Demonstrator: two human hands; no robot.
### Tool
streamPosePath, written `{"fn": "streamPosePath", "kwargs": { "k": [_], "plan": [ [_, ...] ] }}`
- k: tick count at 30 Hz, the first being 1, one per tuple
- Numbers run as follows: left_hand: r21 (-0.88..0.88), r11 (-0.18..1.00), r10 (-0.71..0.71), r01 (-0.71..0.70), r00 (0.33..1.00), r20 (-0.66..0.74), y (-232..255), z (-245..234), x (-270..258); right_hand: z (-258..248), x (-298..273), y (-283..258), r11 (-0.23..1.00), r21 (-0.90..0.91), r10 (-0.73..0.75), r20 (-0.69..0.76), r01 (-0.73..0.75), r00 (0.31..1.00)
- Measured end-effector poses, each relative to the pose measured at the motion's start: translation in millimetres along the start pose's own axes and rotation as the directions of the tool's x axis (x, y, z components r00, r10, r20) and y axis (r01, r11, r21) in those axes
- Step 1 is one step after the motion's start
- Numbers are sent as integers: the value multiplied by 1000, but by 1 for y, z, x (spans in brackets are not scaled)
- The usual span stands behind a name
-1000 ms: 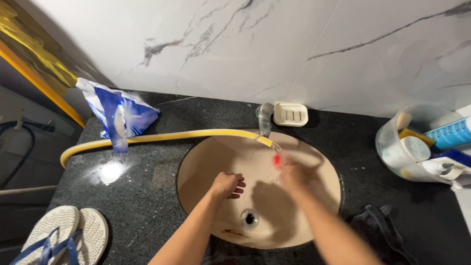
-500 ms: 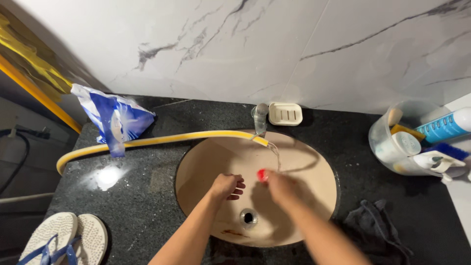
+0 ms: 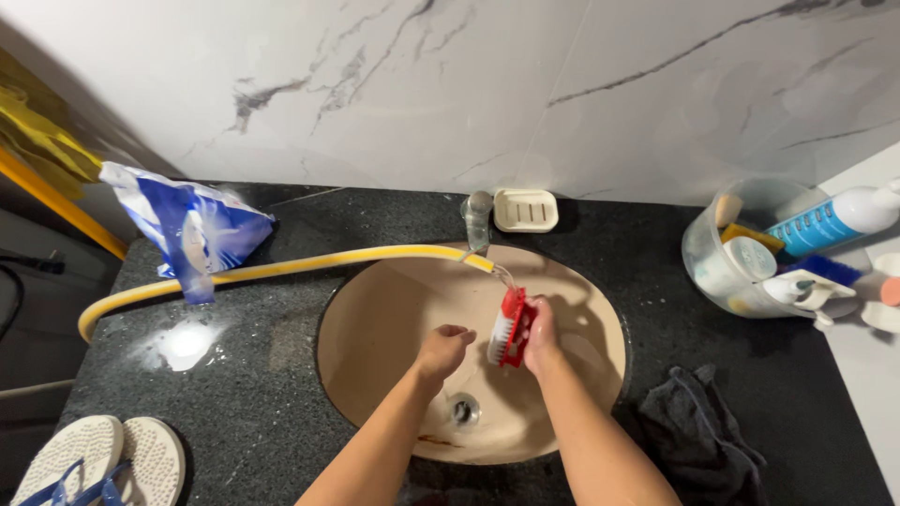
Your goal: The person cleans a sink and the surrounding countertop area using a brush and a cloth, then rinses a cloth under a hose in the sink.
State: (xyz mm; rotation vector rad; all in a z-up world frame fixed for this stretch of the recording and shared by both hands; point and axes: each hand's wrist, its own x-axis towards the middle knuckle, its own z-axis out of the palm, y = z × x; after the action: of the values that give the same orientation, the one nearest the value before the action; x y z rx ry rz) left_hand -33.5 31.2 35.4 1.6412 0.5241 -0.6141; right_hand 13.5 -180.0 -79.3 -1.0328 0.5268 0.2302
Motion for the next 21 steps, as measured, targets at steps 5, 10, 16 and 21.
{"fn": "streamPosePath", "kwargs": {
  "k": [5,10,16,21],
  "plan": [
    [2,998,55,-55,998,7,10,17,2,37,-45,-65,995,101,29,-121,-17,992],
    [-72,991,111,-113,993,-31,15,24,6,52,-54,-84,986,155,64,-29,-59,998],
    [-410,875,256,-257,965,-60,41,35,20,48,-20,-61,995,-68,69,28,-67,997],
    [-721,691,249,-53,954,169,78,59,34,37,-46,-78,972,77,226,-42,-222,973]
  ]
}}
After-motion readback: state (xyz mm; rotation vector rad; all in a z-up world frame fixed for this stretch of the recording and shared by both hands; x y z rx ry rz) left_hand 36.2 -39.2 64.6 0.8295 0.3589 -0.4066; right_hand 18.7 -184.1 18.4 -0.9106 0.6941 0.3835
